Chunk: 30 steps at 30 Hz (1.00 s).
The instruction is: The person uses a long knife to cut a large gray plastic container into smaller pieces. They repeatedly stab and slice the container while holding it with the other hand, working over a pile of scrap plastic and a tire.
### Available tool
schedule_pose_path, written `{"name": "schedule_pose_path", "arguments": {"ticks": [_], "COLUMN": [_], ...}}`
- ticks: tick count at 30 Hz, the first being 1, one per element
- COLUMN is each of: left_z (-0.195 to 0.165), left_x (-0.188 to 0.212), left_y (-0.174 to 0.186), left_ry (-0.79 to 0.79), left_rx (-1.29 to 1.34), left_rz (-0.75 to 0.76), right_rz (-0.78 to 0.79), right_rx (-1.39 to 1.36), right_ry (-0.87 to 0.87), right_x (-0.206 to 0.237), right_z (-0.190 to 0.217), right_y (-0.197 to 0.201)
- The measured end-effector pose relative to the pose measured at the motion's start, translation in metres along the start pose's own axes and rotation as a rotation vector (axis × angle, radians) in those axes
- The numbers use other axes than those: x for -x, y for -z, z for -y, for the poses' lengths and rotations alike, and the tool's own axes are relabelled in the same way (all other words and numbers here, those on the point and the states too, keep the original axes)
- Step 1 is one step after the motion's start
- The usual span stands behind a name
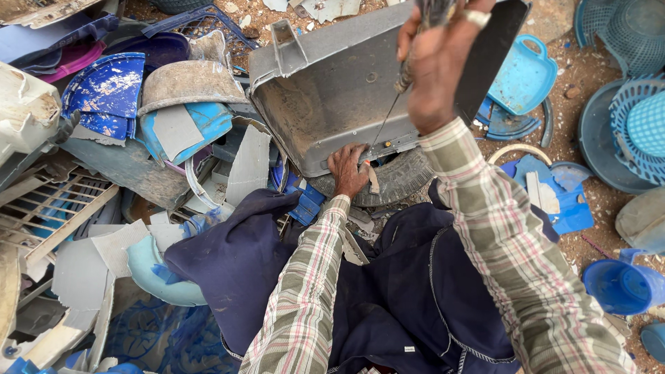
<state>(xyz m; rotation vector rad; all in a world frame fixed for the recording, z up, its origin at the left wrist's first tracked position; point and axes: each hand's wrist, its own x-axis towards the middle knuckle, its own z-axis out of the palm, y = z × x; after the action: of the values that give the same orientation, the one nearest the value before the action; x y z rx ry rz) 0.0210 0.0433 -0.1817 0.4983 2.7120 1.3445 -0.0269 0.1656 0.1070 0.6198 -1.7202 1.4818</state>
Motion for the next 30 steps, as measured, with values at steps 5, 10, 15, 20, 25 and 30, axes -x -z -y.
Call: {"name": "schedule_pose_path", "arguments": {"ticks": [5,10,15,20,25,30], "left_z": [0.005,0.012,0.011,0.012,0.014,0.013], "left_x": [-0.004,-0.005,-0.002,-0.001,-0.001,0.001], "left_y": [-0.005,-0.009,-0.011,-0.014,-0.016,-0.015], "left_ry": [0.023,0.015,0.028,-0.013,-0.024,-0.022], "left_rx": [-0.006,0.001,0.017,-0.003,-0.001,-0.001], "left_rz": [0.002,-0.026,-0.020,-0.052,-0.063,-0.055], "right_rz": [0.070,0.004,-0.025,0.014,0.086,0.048], "right_rx": [0.074,-0.038,-0.183,-0.172,0.187,0.236], "right_ry": [-0.115,-0.160,-0.160,-0.098,-0.046,-0.095], "right_x": [-0.005,-0.012,-0.008,0.000,0.007,-0.005], "right_z": [0.016,0.018,0.004,-0.004,0.007,0.007], "right_y": [-0.010,0.002,0.014,0.011,0.003,0.000]}}
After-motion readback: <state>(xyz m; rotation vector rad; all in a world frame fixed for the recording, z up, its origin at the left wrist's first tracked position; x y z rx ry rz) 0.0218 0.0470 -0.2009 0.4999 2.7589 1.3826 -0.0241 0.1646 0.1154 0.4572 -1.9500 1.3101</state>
